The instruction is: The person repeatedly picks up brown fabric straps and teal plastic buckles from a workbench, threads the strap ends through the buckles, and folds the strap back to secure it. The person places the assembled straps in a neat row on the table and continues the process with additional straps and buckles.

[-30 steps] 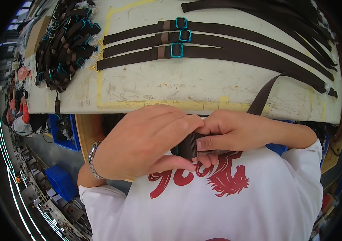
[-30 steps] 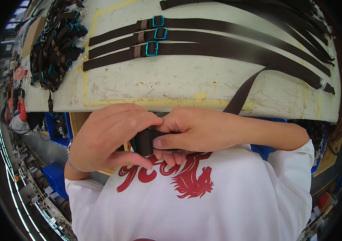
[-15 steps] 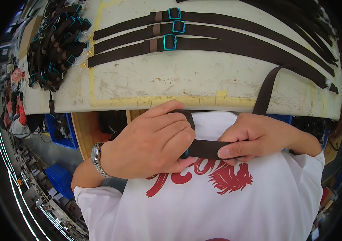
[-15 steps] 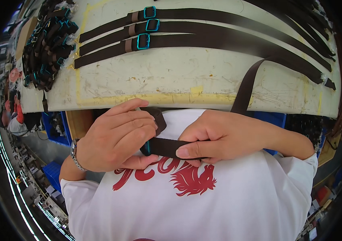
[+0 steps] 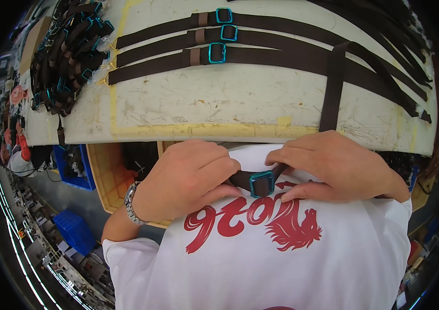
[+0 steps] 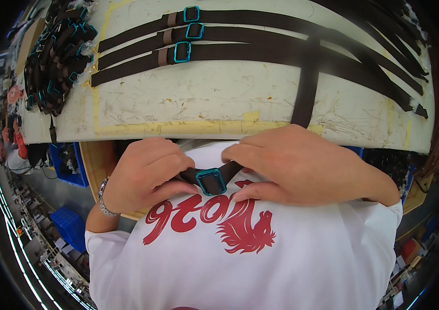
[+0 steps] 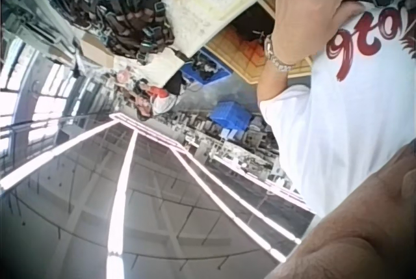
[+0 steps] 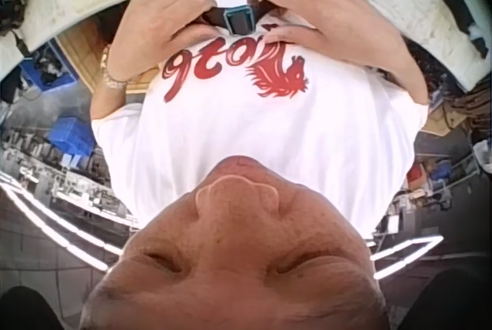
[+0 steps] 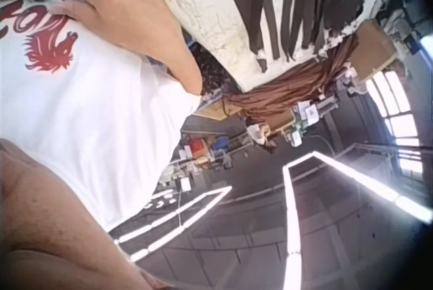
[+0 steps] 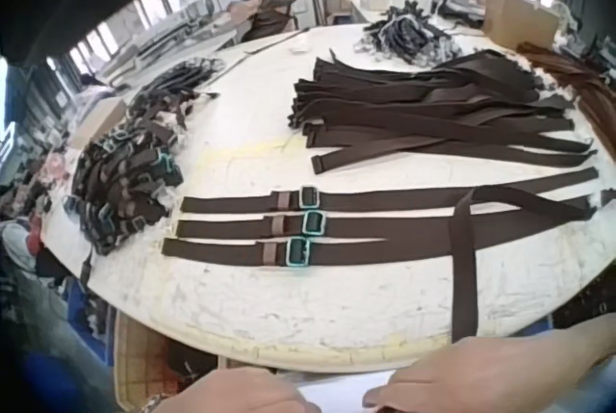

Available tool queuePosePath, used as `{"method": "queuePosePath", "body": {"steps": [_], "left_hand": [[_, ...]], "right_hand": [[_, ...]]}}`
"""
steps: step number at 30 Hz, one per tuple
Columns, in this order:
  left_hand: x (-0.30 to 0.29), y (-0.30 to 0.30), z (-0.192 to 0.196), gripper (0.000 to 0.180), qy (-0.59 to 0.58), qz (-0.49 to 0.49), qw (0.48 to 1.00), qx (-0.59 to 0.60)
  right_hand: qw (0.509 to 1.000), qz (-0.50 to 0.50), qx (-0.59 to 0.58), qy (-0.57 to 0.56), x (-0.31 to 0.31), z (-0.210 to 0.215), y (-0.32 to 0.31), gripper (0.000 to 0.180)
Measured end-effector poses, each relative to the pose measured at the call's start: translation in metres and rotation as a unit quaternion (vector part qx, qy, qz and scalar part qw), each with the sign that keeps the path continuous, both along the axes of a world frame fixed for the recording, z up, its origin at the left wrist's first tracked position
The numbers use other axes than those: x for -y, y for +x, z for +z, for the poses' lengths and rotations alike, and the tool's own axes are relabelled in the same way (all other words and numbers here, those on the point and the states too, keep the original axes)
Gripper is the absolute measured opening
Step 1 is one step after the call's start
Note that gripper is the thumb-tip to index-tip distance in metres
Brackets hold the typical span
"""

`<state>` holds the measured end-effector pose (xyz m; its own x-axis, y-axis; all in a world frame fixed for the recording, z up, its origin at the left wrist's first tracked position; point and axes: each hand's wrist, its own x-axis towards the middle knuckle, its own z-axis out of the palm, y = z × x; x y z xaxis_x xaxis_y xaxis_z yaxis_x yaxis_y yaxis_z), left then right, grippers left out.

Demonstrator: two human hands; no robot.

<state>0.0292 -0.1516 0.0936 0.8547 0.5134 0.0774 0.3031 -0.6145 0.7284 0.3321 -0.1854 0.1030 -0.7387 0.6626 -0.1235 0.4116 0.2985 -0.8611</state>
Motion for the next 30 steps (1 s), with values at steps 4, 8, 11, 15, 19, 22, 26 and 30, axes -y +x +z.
{"method": "queuePosePath", "body": {"steps": [4, 8, 11, 15, 19, 22, 26, 30], "left_hand": [[0.002, 0.000, -0.003, 0.038, -0.022, 0.017, 1.000, 0.001], [-0.006, -0.022, -0.016, 0.031, -0.130, 0.000, 0.992, 0.002], [-0.018, -0.039, -0.016, 0.025, -0.207, 0.027, 0.977, -0.039], [-0.038, -0.065, -0.006, 0.016, -0.207, 0.152, 0.965, -0.047], [-0.075, -0.134, -0.009, 0.022, -0.077, 0.313, 0.944, -0.070], [-0.111, -0.175, -0.021, 0.029, 0.045, 0.341, 0.930, -0.128], [-0.132, -0.202, -0.052, 0.034, 0.224, 0.339, 0.896, -0.179], [-0.133, -0.180, -0.072, 0.033, 0.334, 0.349, 0.873, -0.076]], "right_hand": [[0.998, 0.024, -0.045, 0.032, -0.002, -0.011, -0.030, 0.028], [0.992, 0.021, -0.100, 0.075, 0.002, -0.022, -0.030, 0.023], [0.996, 0.011, -0.068, 0.052, 0.002, -0.019, -0.027, 0.019], [0.992, -0.092, -0.044, -0.079, -0.006, -0.012, -0.002, 0.013], [0.960, -0.277, 0.028, -0.031, -0.015, -0.004, 0.088, 0.028], [0.883, -0.362, 0.226, 0.198, -0.004, -0.022, 0.202, 0.033], [0.765, -0.457, 0.343, 0.297, 0.045, -0.031, 0.368, 0.029], [0.693, -0.496, 0.396, 0.341, 0.100, -0.049, 0.475, 0.034]]}}
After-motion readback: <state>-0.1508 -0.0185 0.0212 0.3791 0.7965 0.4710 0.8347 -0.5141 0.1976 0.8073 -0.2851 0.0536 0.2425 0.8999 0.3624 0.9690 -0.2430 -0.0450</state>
